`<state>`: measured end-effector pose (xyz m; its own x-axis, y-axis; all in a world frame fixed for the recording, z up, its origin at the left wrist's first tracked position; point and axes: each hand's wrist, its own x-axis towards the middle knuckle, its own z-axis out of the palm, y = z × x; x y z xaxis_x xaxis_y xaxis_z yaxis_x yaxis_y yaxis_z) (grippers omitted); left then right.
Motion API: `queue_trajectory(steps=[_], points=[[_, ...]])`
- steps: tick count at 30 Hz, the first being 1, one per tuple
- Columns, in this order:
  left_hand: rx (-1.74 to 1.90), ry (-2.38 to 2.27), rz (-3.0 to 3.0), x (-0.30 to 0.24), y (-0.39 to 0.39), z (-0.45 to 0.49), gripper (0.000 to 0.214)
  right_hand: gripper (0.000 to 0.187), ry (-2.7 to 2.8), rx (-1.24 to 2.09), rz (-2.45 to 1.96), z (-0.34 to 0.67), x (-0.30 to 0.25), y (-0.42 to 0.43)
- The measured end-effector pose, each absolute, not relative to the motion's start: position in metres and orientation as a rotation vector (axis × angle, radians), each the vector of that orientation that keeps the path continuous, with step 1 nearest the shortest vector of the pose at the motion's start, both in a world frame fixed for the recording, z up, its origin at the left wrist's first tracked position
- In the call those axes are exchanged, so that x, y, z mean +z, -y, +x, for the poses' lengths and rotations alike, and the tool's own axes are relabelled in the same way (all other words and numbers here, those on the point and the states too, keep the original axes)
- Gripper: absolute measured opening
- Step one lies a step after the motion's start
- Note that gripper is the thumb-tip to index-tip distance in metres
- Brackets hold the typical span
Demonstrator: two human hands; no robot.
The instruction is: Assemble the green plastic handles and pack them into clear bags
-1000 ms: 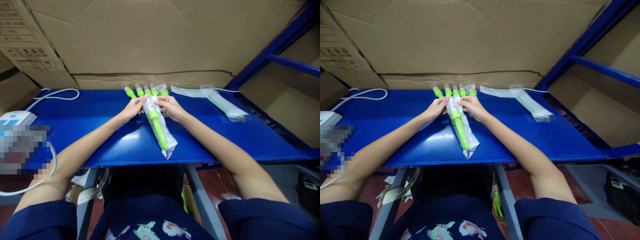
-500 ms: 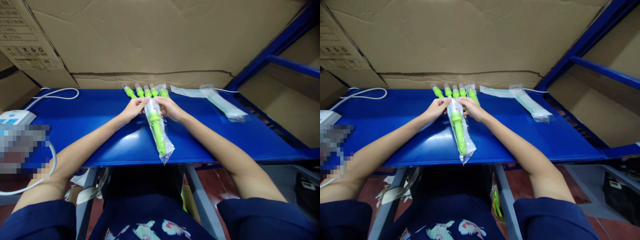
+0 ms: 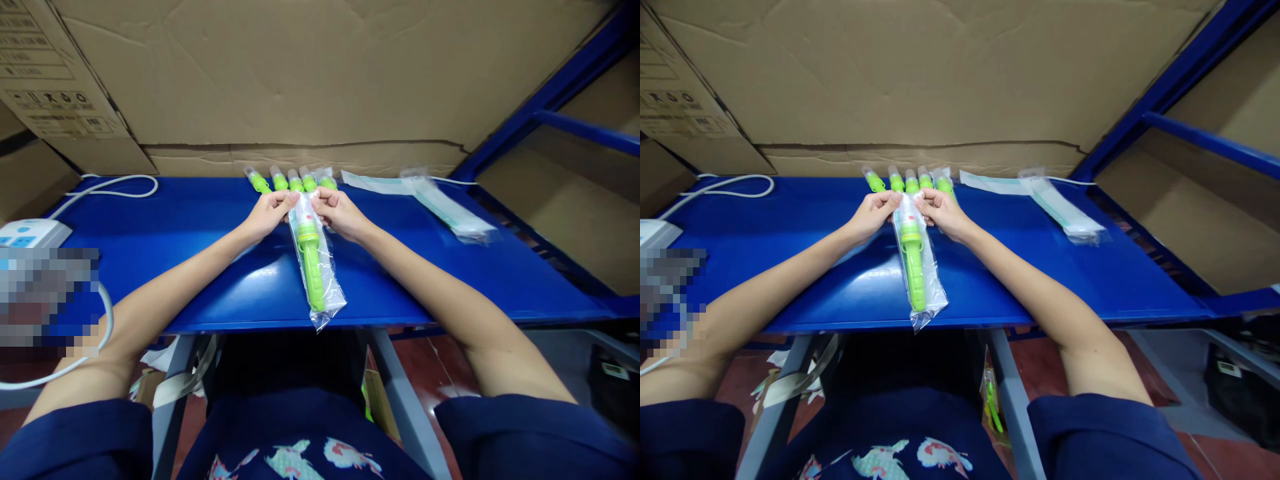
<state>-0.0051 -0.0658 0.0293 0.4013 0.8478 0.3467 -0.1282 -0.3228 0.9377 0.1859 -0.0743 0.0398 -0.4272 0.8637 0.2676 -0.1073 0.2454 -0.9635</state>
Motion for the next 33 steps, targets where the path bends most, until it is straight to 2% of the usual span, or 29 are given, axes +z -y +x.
queue_trajectory(steps=[7,14,17,21,26,30,33], points=[[1.165,-0.724,1.593,0.029,0.063,-0.006,0.068,0.062,1.519,1.293,-0.770,0.177,0.039,0.081],[0.875,-0.759,1.549,0.025,0.065,-0.007,0.078,0.048,1.295,1.287,-0.842,0.180,0.031,0.070],[0.966,-0.843,1.602,0.030,0.065,-0.010,0.072,0.050,1.282,1.323,-0.882,0.183,0.036,0.069],[1.259,-1.002,1.564,0.038,0.048,-0.030,0.059,0.052,1.354,1.287,-0.934,0.188,0.043,0.068],[1.468,-1.317,1.531,0.039,0.013,-0.078,0.062,0.037,1.493,1.142,-0.961,0.196,0.038,0.061],[1.483,-1.448,1.484,0.034,0.000,-0.106,0.064,0.022,1.496,1.089,-0.983,0.199,0.037,0.056],[1.403,-1.511,1.499,0.032,-0.001,-0.111,0.057,0.016,1.487,1.025,-0.998,0.204,0.040,0.055]])
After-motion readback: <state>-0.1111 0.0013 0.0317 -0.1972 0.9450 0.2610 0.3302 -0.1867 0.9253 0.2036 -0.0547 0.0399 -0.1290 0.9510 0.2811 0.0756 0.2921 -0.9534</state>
